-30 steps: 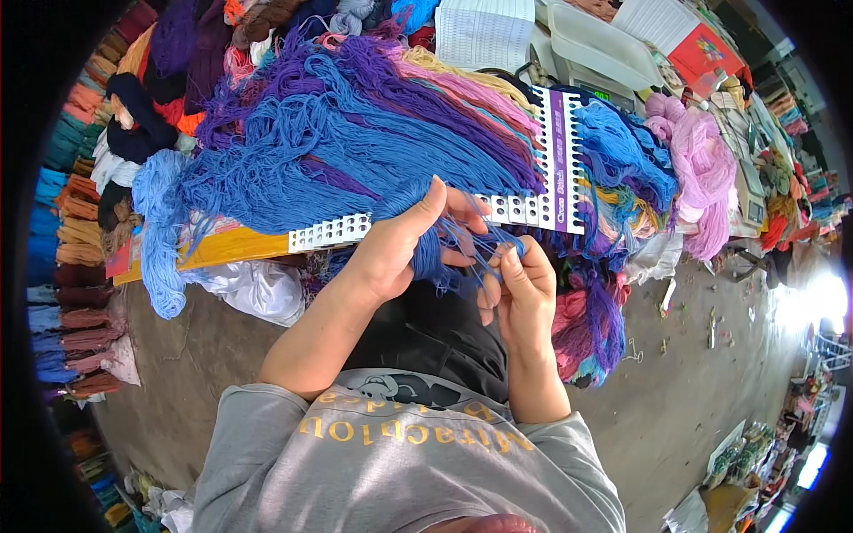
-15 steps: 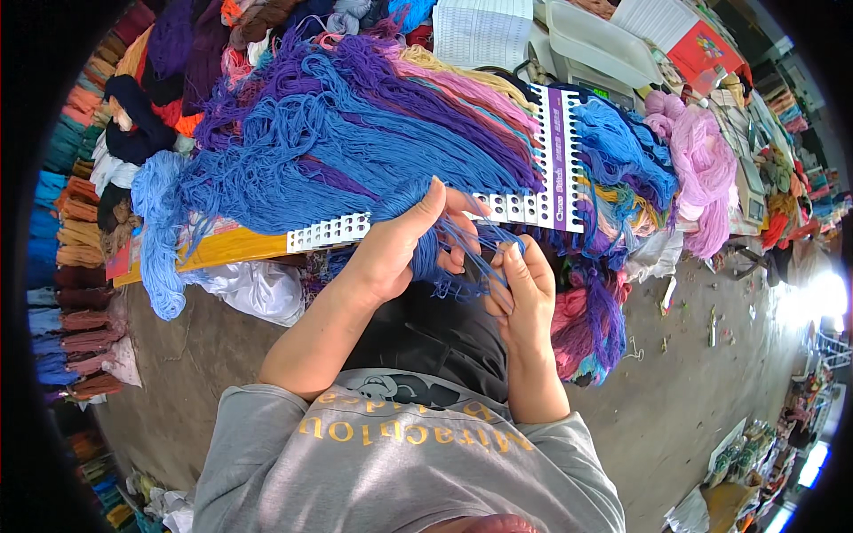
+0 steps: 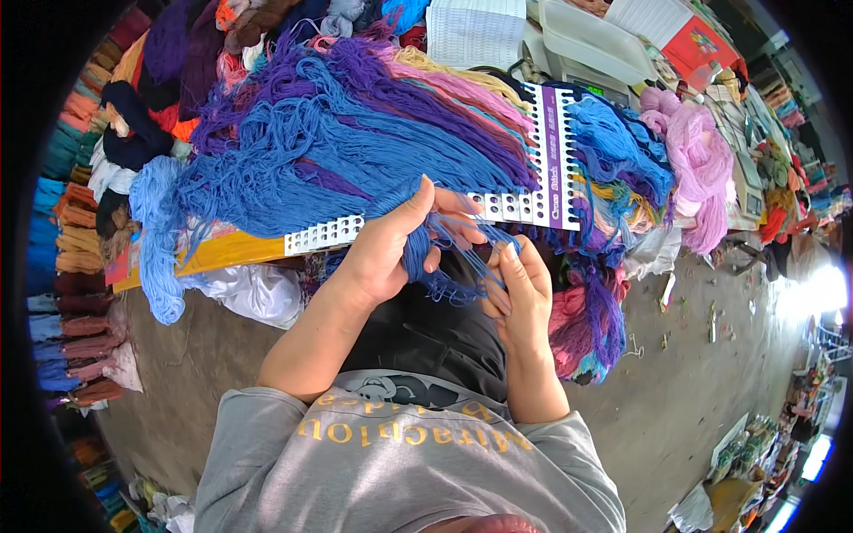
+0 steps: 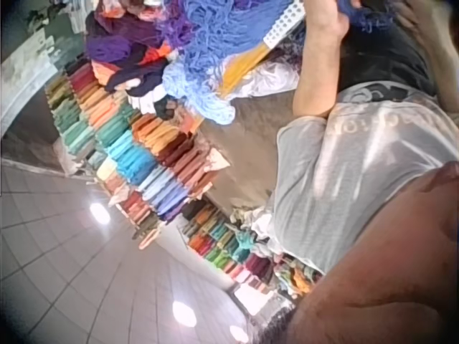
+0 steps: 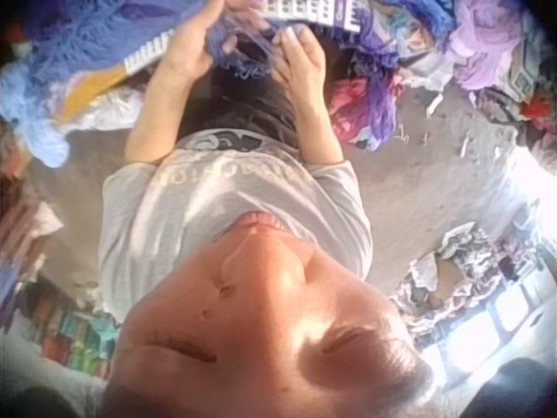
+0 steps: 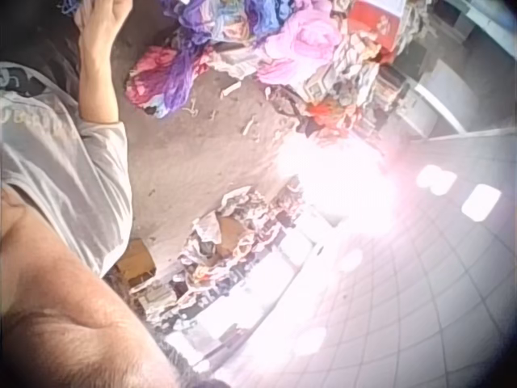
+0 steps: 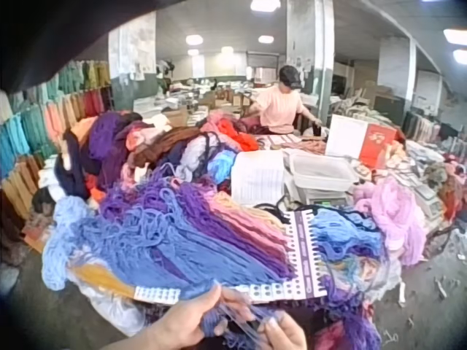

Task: Sorting, measuring, and cutting bundles of colored yarn at a textile production station.

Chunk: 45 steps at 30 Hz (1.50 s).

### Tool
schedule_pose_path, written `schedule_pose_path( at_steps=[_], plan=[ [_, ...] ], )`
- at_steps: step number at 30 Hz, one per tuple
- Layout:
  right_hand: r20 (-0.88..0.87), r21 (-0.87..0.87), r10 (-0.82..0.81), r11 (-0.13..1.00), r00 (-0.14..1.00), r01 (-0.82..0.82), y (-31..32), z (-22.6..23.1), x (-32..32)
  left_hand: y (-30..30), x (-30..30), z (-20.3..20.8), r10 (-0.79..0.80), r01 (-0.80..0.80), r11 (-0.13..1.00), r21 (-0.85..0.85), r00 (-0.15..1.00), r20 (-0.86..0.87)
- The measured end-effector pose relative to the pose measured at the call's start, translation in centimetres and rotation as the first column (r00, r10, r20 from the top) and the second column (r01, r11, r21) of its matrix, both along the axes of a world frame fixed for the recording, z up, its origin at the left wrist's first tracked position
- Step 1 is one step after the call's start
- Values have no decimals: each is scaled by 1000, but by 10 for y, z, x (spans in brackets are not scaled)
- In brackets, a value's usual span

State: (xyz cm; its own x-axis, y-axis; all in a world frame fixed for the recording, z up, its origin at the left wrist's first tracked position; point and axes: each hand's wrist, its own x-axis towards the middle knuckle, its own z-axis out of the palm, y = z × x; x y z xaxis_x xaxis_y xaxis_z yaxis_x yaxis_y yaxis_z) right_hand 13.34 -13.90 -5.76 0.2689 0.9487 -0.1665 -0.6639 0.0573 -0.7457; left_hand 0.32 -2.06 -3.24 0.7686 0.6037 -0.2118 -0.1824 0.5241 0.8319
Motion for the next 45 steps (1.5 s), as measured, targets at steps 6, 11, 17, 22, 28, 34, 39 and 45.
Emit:
schedule_pose_path(
  at_steps=[6,11,17,22,28,34,39,45],
  plan=[
    [6,-27,36,999,999,-36,-1,1,2,1,-1,0,-19,24,994,-111,999,41],
    [-140,69,511,860,848,-506,-1,-6,10,3,-1,-2,-78,80,996,-31,996,49],
    [-113,315,111,946,987,-70,0,-11,20,3,-8,0,-174,174,984,26,985,-4],
    [-219,160,-270,938,938,307,7,-13,34,-4,-1,5,-99,121,974,-190,987,124],
    [404,1,-120,991,907,130,12,-4,-8,-12,5,-4,-132,126,990,60,983,125],
    [459,14,-72,997,886,74,14,-11,-15,-18,9,-6,-129,120,979,164,991,46],
    [179,140,-104,987,978,79,13,-12,-10,-14,6,-5,-101,101,995,5,990,93],
    [-159,192,215,964,963,-184,3,-9,6,-5,1,-7,12,-13,992,124,1000,9]
  ],
)
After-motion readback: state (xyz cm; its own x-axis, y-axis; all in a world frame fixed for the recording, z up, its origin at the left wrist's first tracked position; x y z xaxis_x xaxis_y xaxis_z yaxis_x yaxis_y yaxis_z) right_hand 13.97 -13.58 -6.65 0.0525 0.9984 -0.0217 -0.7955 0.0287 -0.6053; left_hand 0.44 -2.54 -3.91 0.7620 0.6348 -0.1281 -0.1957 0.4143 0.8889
